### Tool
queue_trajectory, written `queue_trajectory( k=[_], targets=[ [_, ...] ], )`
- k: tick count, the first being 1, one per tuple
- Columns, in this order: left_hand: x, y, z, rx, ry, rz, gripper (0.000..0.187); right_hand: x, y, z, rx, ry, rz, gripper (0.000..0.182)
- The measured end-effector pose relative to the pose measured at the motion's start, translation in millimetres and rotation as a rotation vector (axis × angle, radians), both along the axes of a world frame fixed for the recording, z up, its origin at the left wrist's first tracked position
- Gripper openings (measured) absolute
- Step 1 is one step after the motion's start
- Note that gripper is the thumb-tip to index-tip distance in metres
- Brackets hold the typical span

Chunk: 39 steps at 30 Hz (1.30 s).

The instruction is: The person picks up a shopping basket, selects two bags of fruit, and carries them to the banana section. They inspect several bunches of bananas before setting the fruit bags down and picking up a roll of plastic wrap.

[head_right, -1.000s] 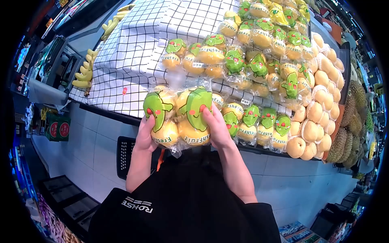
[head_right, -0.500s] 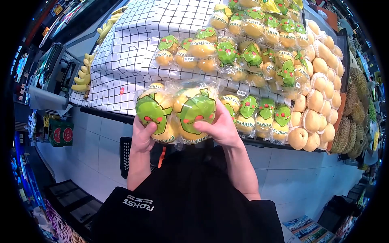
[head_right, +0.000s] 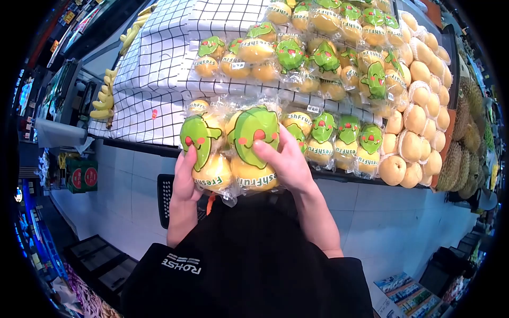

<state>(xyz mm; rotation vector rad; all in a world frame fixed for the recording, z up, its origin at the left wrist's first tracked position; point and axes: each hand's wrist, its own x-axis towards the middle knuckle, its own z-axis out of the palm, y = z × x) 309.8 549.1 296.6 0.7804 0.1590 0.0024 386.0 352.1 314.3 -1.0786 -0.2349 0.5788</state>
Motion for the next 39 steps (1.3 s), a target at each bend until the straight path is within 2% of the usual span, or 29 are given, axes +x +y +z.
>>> queue_trajectory(
  k=[3, 4, 7, 12, 19, 22, 24, 27, 31, 34, 39],
  targets=[
    [2, -6, 4, -0.045, 0.049, -0.028, 0.053, -1, -1, -11, 0.099, 0.203, -0.032, 0.045],
    [2, -9, 6, -0.028, 0.054, -0.023, 0.054, -3, 2, -6, 0.064, 0.261, -0.066, 0.051],
    [2, -13, 5, -0.045, 0.029, -0.056, 0.059, -4, 2, -8, 0.247, 0.361, -0.061, 0.053],
    [3, -16, 0, -0.152, -0.01, -0.087, 0.061, -4, -5, -15, 0.313, 0.399, 0.001, 0.052],
    [3, -20, -12, -0.451, -0.093, -0.095, 0.061, -8, -3, -18, 0.513, 0.402, 0.089, 0.057],
    [3, -20, -11, -0.488, -0.093, -0.104, 0.061, -12, 2, -15, 0.467, 0.464, -0.014, 0.056],
    [3, -21, -11, -0.522, -0.088, -0.106, 0.061, -12, 1, -18, 0.5, 0.457, 0.008, 0.058],
    [4, -21, -11, -0.526, -0.099, -0.098, 0.06, -10, -2, -23, 0.537, 0.428, 0.07, 0.06],
    [4, -18, -16, -0.402, -0.043, -0.092, 0.062, -9, -1, -27, 0.519, 0.421, 0.073, 0.06],
    [5, -13, -21, -0.337, 0.012, -0.085, 0.062, -10, 4, -21, 0.32, 0.427, -0.06, 0.059],
    [12, -5, -17, -0.094, 0.033, -0.025, 0.059, -1, 3, -28, 0.217, 0.354, -0.032, 0.057]
  ],
)
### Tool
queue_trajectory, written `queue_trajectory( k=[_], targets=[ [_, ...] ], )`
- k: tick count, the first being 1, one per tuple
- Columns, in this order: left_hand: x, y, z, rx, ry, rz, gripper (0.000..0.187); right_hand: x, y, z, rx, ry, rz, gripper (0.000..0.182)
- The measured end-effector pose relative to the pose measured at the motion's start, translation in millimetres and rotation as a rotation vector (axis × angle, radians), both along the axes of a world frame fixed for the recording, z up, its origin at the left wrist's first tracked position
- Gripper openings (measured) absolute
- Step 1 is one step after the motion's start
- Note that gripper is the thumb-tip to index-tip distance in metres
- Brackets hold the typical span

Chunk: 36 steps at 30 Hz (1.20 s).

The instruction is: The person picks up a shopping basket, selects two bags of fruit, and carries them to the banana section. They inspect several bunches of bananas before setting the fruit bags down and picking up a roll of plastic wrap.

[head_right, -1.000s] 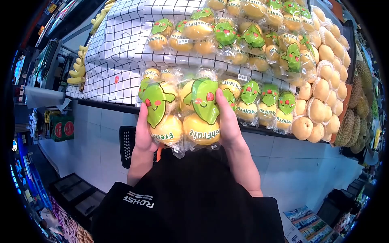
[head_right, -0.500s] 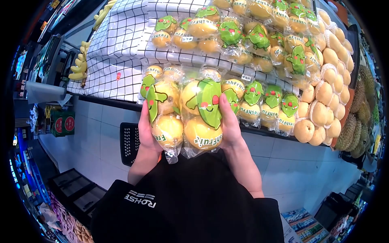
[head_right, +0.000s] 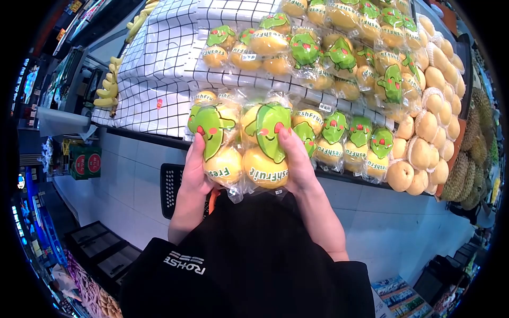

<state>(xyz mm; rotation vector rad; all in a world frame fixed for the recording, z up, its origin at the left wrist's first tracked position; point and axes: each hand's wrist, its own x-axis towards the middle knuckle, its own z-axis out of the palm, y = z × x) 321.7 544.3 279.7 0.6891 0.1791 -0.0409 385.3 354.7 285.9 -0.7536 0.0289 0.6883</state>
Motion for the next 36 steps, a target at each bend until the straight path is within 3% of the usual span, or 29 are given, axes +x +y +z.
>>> queue_trajectory(
  k=[4, 10, 16, 36],
  targets=[
    [4, 6, 3, -0.031, -0.016, 0.02, 0.052, 7, 0, 0, -0.069, -0.056, 0.017, 0.053],
    [3, 17, 6, 0.138, 0.055, -0.071, 0.064, 13, -11, -6, -0.116, -0.145, 0.038, 0.053],
    [6, 15, 7, 0.231, 0.047, -0.064, 0.062, 14, -11, -2, -0.15, -0.17, 0.021, 0.056],
    [-20, 7, 8, 0.134, 0.066, 0.09, 0.049, 2, 11, -2, -0.25, -0.187, 0.074, 0.044]
  ],
)
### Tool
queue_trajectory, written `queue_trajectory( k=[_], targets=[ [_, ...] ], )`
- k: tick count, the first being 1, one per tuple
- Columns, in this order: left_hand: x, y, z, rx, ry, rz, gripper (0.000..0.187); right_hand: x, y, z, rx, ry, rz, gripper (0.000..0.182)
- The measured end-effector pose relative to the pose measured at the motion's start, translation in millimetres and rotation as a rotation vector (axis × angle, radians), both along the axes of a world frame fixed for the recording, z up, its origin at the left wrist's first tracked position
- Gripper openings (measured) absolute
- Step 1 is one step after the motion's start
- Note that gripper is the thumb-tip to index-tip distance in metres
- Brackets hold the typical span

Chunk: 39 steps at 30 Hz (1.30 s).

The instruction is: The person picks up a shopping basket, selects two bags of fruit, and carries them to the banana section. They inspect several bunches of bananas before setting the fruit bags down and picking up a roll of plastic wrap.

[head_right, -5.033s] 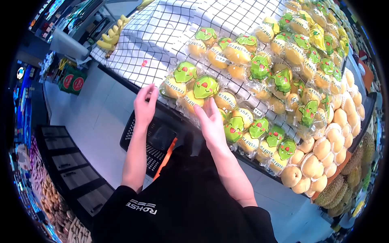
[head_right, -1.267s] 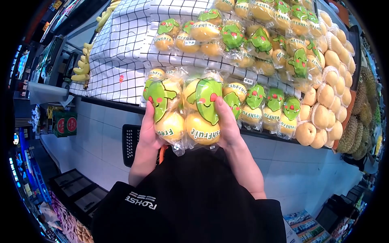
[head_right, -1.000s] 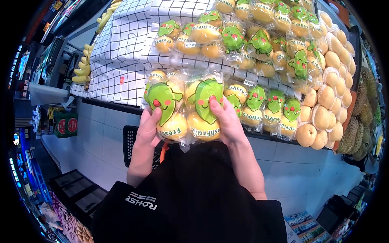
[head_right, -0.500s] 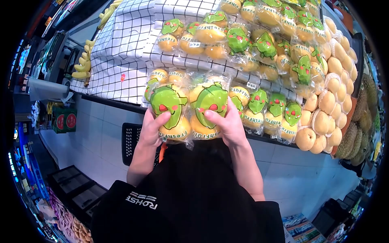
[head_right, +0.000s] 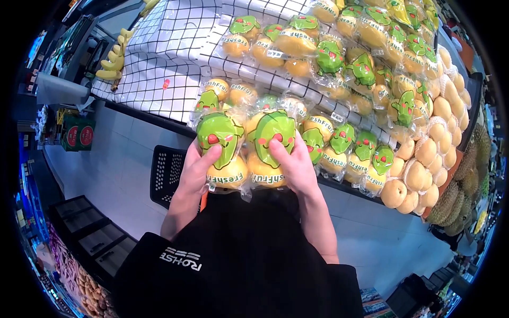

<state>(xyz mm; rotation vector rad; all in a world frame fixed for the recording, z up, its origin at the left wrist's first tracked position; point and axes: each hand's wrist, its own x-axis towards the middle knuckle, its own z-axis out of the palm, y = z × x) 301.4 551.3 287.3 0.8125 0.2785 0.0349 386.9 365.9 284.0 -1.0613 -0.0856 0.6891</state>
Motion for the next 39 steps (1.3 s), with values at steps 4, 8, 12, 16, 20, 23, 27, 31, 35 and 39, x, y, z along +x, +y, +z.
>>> queue_trajectory(
  k=[4, 8, 12, 16, 20, 23, 27, 31, 35, 39],
  targets=[
    [-6, 3, -2, -0.023, 0.004, 0.032, 0.052, -4, 9, 7, -0.022, 0.068, -0.024, 0.045],
    [-11, 4, -2, -0.042, 0.003, 0.054, 0.054, -5, 9, 7, -0.038, 0.02, 0.011, 0.047],
    [-15, 3, -7, 0.004, -0.03, 0.081, 0.05, -7, 9, 3, -0.028, -0.049, 0.037, 0.05],
    [-20, 4, -9, 0.036, -0.035, 0.08, 0.047, -10, 11, 3, -0.011, -0.049, 0.038, 0.05],
    [-22, 6, -9, -0.062, -0.023, 0.065, 0.052, -13, 13, 4, -0.006, -0.064, 0.034, 0.05],
    [-24, 7, -8, -0.066, -0.021, 0.074, 0.052, -16, 15, 6, -0.021, -0.076, 0.022, 0.05],
    [-27, 12, -3, -0.031, -0.042, 0.092, 0.055, -17, 19, 6, -0.036, -0.083, 0.013, 0.05],
    [-30, 16, -2, -0.026, -0.057, 0.118, 0.058, -19, 23, 6, -0.048, -0.073, 0.025, 0.05],
    [-36, 19, -2, -0.003, -0.043, 0.143, 0.059, -21, 27, 5, -0.029, -0.064, 0.066, 0.051],
    [-43, 24, -5, -0.002, -0.037, 0.16, 0.058, -26, 32, 6, -0.07, -0.053, 0.095, 0.053]
  ],
)
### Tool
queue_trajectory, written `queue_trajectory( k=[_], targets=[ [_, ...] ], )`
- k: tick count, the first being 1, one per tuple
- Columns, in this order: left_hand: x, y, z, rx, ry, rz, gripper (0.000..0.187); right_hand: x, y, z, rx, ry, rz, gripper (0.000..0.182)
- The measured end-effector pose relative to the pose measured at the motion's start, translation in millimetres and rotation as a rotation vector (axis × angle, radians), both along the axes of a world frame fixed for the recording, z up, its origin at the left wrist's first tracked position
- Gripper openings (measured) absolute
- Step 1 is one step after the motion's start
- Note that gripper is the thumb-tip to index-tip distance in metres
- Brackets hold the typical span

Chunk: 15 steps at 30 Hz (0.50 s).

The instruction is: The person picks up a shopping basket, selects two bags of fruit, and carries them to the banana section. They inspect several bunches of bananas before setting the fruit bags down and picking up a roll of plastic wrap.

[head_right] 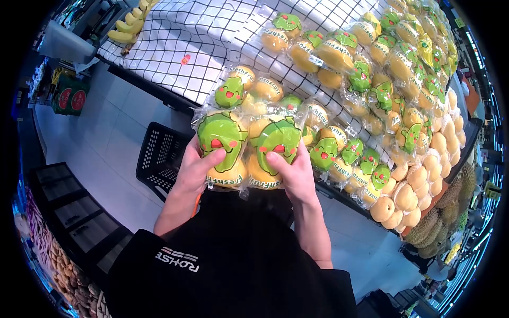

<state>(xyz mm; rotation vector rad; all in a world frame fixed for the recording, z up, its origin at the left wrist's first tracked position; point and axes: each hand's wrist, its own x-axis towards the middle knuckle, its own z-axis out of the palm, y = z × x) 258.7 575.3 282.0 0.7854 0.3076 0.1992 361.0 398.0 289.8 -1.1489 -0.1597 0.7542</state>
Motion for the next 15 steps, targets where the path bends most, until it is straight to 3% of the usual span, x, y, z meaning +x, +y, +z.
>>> queue_trajectory(
  k=[15],
  targets=[
    [-58, -59, 4, -0.096, 0.038, 0.261, 0.047, -14, -20, -2, -0.003, 0.008, 0.253, 0.054]
  ],
)
